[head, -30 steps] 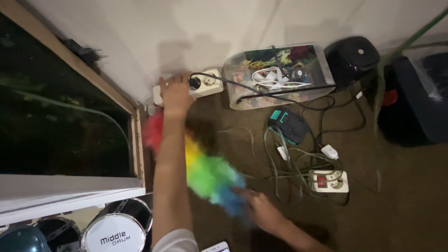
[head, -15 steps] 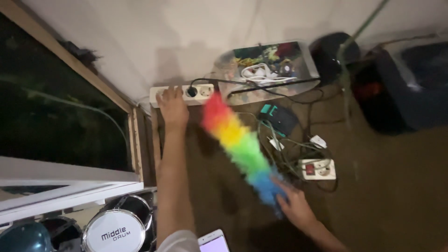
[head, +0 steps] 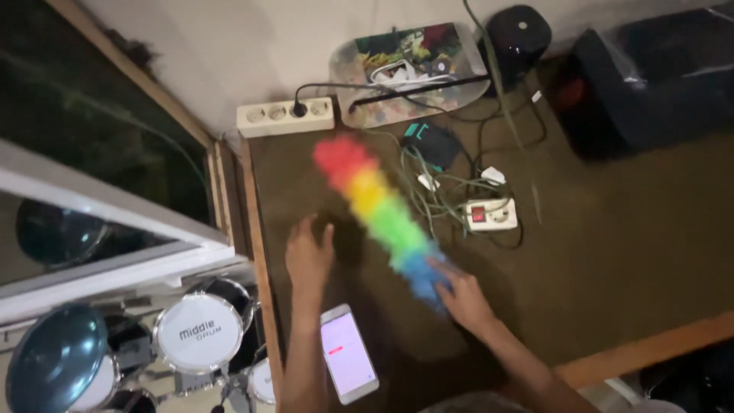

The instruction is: The person uses a rainbow feather duster to wipe dust from a wooden desk surface, a printer, and various electronic devices. They move a notebook, a package of wipes, and a power strip to access different areas, then dust around them before returning the items.

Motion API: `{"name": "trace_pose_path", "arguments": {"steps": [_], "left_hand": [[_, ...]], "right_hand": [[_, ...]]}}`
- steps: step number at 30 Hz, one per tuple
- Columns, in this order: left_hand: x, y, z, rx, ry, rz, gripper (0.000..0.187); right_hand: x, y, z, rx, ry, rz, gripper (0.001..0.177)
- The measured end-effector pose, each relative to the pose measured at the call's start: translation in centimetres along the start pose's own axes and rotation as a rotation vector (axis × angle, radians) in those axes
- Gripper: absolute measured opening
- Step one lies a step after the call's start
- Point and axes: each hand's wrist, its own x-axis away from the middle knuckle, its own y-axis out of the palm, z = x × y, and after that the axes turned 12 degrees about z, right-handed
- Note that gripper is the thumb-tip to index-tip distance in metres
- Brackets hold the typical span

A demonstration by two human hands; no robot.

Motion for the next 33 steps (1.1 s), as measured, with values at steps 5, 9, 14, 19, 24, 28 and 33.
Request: {"name": "trace_pose_path", "arguments": {"steps": [5, 9, 14, 19, 24, 28, 33], "left_hand": [[12.5, 1.2, -3.6, -0.331, -0.041, 0.137, 0.09], [19.9, 2.8, -5.0, -0.612, -0.205, 0.117, 0.125], [21.4, 2.9, -2.0, -0.523, -0.34, 0.09, 0.12], [20.8, 4.5, -2.1, -0.486, -0.305, 0.283, 0.115], [17.8, 1.6, -1.3, -0.119, -0.341, 0.362, 0.121], [13.4, -0.8, 0.7, -0.053, -0.215, 0.53, 0.115], [5.5, 0.2, 0.3, -0.166, -0.226, 0.431, 0.116]], "right_hand": [[-0.7, -0.5, 1.7, 0.149, -0.144, -0.133, 0.04], [-6.0, 0.1, 3.6, 0.172, -0.031, -0.115, 0.043], [-9.8, 0.7, -0.4, 0.113, -0.095, -0.165, 0.051], [-12.2, 3.0, 1.3, 0.026, -0.055, -0.234, 0.044], [-9.8, 0.7, 2.3, -0.028, -0.122, -0.48, 0.033], [-5.6, -4.7, 1.0, -0.046, -0.186, -0.63, 0.037], [-3.5, -7.3, 1.7, -0.102, -0.187, -0.94, 0.034]]}}
